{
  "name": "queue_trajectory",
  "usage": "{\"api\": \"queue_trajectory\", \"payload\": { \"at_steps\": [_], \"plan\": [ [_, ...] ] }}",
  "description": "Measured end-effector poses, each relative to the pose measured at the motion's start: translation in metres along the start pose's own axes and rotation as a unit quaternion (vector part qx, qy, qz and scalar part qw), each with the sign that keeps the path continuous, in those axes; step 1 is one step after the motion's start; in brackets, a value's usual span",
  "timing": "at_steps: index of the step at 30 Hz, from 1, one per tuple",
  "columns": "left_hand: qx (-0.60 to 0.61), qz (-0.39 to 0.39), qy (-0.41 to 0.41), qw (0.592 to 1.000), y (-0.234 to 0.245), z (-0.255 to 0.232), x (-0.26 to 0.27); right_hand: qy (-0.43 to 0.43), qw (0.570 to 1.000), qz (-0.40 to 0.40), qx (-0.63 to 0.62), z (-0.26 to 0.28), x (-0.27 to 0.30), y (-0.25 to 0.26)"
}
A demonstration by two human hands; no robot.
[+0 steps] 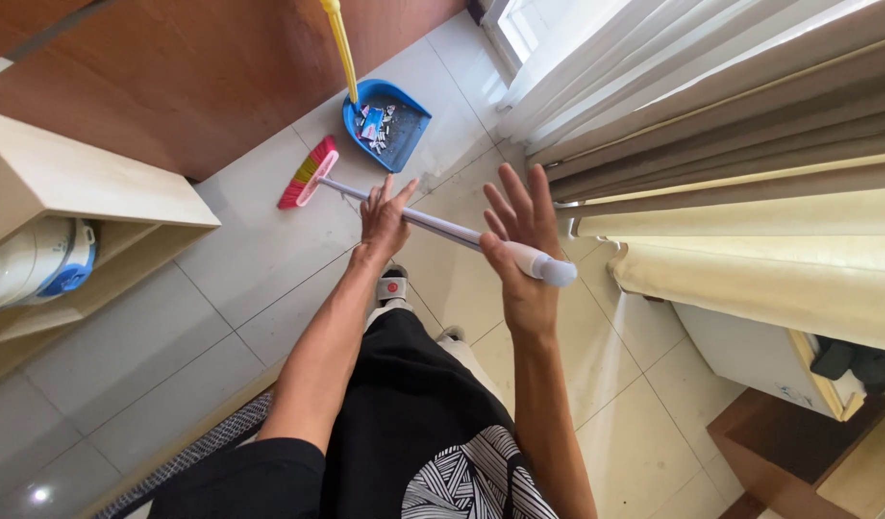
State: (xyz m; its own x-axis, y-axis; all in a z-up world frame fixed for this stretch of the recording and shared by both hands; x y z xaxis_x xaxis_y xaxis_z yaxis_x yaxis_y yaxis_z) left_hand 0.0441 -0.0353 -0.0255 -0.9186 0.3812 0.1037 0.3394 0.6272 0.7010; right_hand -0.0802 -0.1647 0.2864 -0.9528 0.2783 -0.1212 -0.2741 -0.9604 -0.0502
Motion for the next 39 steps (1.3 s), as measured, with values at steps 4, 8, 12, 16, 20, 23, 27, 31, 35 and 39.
{"api": "queue_trajectory", "payload": {
  "at_steps": [4, 8, 12, 16, 20, 23, 27, 31, 35, 39],
  "plan": [
    [0.006, 0.005, -0.013, 1.0, -0.007, -0.016, 0.018, -0.007, 1.0, -0.019, 0.02, 0.012, 0.017, 0.007],
    [0.026, 0.0, -0.011, 1.0, -0.025, -0.03, 0.035, -0.002, 0.999, -0.026, 0.025, 0.019, 0.037, 0.02],
    [0.031, -0.006, -0.014, 0.999, -0.041, -0.049, 0.062, 0.013, 0.996, -0.09, -0.017, 0.022, 0.066, 0.042],
    [0.041, -0.012, -0.021, 0.999, -0.084, -0.064, 0.077, 0.036, 0.986, -0.158, -0.032, 0.032, 0.094, 0.074],
    [0.038, -0.002, -0.03, 0.999, -0.11, -0.099, 0.102, 0.077, 0.972, -0.221, -0.03, 0.027, 0.13, 0.113],
    [0.065, 0.0, -0.039, 0.997, -0.136, -0.119, 0.119, 0.112, 0.961, -0.253, -0.028, 0.034, 0.157, 0.14],
    [0.081, 0.008, -0.042, 0.996, -0.153, -0.152, 0.134, 0.08, 0.971, -0.226, 0.002, 0.054, 0.171, 0.154],
    [0.087, 0.002, -0.037, 0.996, -0.166, -0.175, 0.14, 0.1, 0.979, -0.18, 0.01, 0.064, 0.183, 0.167],
    [0.069, -0.022, -0.042, 0.997, -0.166, -0.198, 0.142, 0.138, 0.978, -0.155, 0.001, 0.07, 0.196, 0.188],
    [0.044, -0.061, -0.092, 0.993, -0.153, -0.228, 0.147, 0.152, 0.963, -0.211, -0.073, 0.086, 0.203, 0.221]
  ]
}}
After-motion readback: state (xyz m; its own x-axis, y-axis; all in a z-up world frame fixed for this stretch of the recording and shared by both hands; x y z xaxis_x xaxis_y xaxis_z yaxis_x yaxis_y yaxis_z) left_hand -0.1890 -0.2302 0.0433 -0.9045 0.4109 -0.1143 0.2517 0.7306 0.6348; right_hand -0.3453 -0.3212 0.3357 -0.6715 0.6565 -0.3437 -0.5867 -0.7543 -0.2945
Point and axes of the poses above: each hand's wrist, its own x-axis away from the middle knuckle, its own y-axis out of the back of the hand, z = x × y, the point moved 9 cm from there along -x, towards the middle knuckle, and after that the axes turned 6 degrees about x, right-handed, at the moved point
